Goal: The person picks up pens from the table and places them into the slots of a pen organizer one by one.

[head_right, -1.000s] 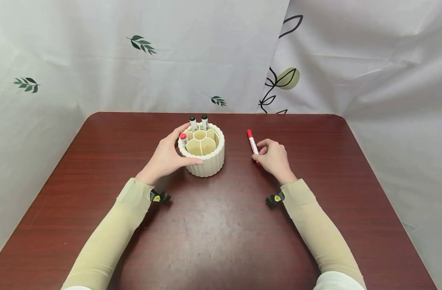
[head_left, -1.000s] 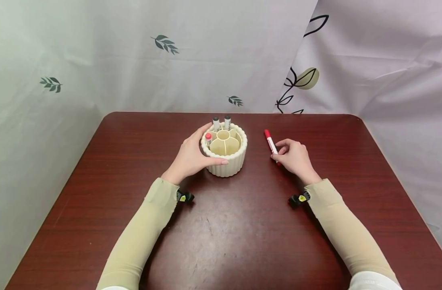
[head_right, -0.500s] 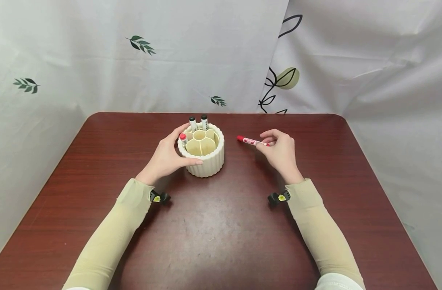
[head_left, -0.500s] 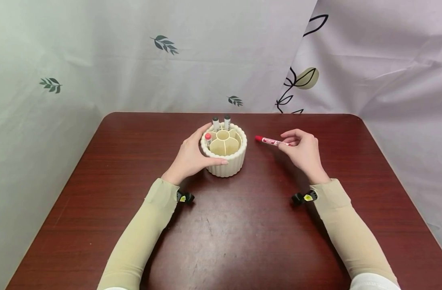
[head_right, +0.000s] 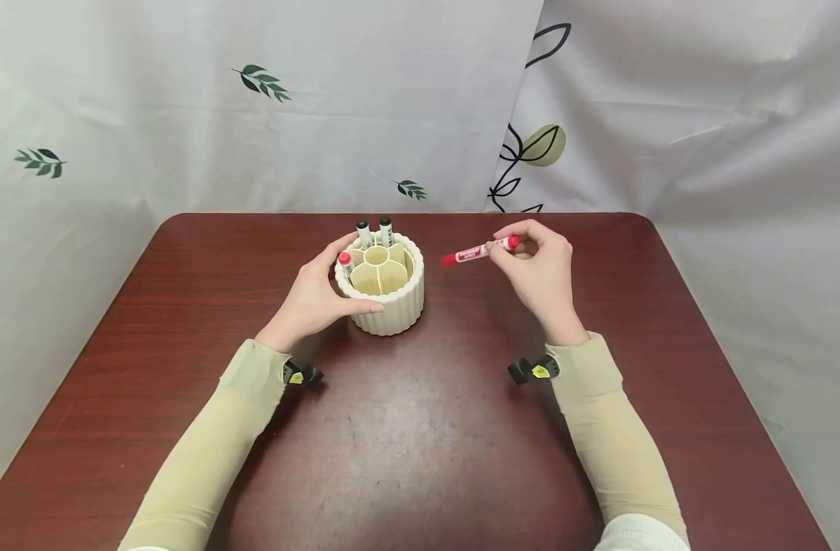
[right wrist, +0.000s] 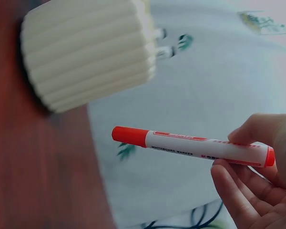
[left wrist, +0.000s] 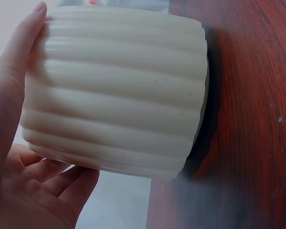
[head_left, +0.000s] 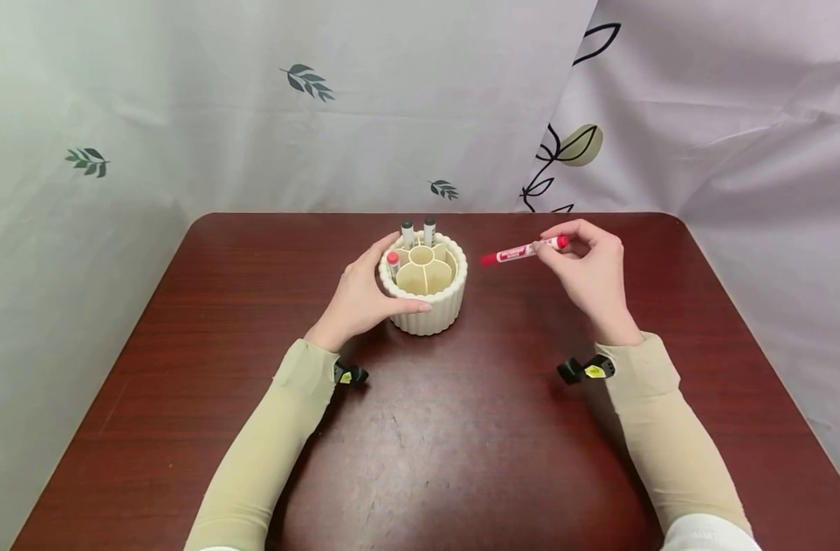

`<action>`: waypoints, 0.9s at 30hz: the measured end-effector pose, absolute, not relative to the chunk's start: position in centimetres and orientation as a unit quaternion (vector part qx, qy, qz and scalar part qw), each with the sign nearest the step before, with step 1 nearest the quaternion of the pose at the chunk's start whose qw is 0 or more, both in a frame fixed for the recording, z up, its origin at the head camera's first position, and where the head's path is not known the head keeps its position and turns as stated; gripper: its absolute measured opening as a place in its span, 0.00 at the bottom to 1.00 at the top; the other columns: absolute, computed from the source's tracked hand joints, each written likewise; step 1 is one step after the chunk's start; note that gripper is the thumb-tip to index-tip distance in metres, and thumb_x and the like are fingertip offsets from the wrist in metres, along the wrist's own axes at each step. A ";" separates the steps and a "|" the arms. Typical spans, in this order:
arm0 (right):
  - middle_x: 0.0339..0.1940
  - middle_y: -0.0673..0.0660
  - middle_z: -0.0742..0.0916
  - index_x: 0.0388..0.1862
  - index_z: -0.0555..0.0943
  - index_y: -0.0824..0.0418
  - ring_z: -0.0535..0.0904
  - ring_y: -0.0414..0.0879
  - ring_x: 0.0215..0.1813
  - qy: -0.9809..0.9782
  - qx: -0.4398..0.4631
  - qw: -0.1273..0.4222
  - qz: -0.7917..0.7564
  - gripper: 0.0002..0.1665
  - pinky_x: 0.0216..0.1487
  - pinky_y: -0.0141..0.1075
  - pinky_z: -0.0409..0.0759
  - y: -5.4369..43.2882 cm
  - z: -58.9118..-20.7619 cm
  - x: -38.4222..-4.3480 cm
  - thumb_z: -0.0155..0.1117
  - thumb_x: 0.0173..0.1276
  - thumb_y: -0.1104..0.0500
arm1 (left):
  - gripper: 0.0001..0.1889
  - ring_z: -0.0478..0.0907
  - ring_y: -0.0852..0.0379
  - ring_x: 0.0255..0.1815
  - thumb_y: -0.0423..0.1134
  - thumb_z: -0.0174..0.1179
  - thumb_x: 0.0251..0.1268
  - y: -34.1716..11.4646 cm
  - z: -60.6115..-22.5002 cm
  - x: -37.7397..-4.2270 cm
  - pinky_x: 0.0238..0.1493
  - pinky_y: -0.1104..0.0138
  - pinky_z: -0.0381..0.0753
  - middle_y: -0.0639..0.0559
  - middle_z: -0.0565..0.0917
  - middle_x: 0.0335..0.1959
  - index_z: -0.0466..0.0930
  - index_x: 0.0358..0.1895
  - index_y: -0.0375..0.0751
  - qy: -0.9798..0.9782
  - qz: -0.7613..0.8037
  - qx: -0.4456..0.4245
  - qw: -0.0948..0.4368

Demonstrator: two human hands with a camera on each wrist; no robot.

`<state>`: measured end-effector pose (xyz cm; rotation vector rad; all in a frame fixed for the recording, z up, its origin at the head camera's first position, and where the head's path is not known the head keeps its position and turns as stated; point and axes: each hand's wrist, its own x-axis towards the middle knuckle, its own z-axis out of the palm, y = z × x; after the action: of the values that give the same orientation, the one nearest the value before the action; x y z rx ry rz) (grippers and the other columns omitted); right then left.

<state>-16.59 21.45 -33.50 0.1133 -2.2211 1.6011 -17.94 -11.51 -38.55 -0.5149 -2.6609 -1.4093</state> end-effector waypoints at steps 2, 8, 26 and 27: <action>0.29 0.51 0.85 0.42 0.85 0.77 0.79 0.39 0.27 -0.781 0.050 0.209 0.586 0.13 0.31 0.25 0.78 21.0 -32.3 -16.3 0.73 0.62 0.68 | 0.62 0.70 0.59 0.65 0.69 0.81 0.33 -11.5 -38.5 -17.9 0.64 0.52 0.71 0.60 0.74 0.68 0.61 0.79 0.59 -0.870 -0.461 -0.169 0.045; 0.30 0.56 0.86 0.41 0.85 0.75 0.79 0.44 0.28 -0.733 0.081 0.237 0.632 0.12 0.33 0.26 0.80 20.4 -29.7 -15.9 0.75 0.58 0.71 | 0.62 0.70 0.59 0.65 0.67 0.82 0.34 -11.6 -38.4 -17.9 0.64 0.53 0.71 0.59 0.74 0.68 0.61 0.79 0.55 -0.869 -0.464 -0.170 0.042; 0.35 0.58 0.88 0.48 0.85 0.70 0.84 0.50 0.39 -0.728 0.152 0.223 0.630 0.17 0.43 0.32 0.84 16.2 -27.2 -16.7 0.76 0.59 0.71 | 0.62 0.71 0.60 0.65 0.66 0.82 0.35 -11.6 -38.3 -18.0 0.63 0.54 0.72 0.58 0.73 0.69 0.61 0.79 0.52 -0.866 -0.469 -0.172 0.038; 0.35 0.58 0.87 0.47 0.85 0.69 0.84 0.50 0.39 -0.732 0.155 0.221 0.625 0.17 0.43 0.32 0.84 16.1 -27.3 -16.8 0.76 0.59 0.70 | 0.62 0.71 0.60 0.65 0.66 0.82 0.35 -11.6 -38.3 -17.9 0.64 0.54 0.72 0.58 0.73 0.69 0.61 0.79 0.52 -0.865 -0.469 -0.172 0.037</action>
<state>-16.83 16.08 -27.30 0.4273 -2.0238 1.7288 -17.94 -11.59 -38.31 -0.5279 -2.6560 -1.4396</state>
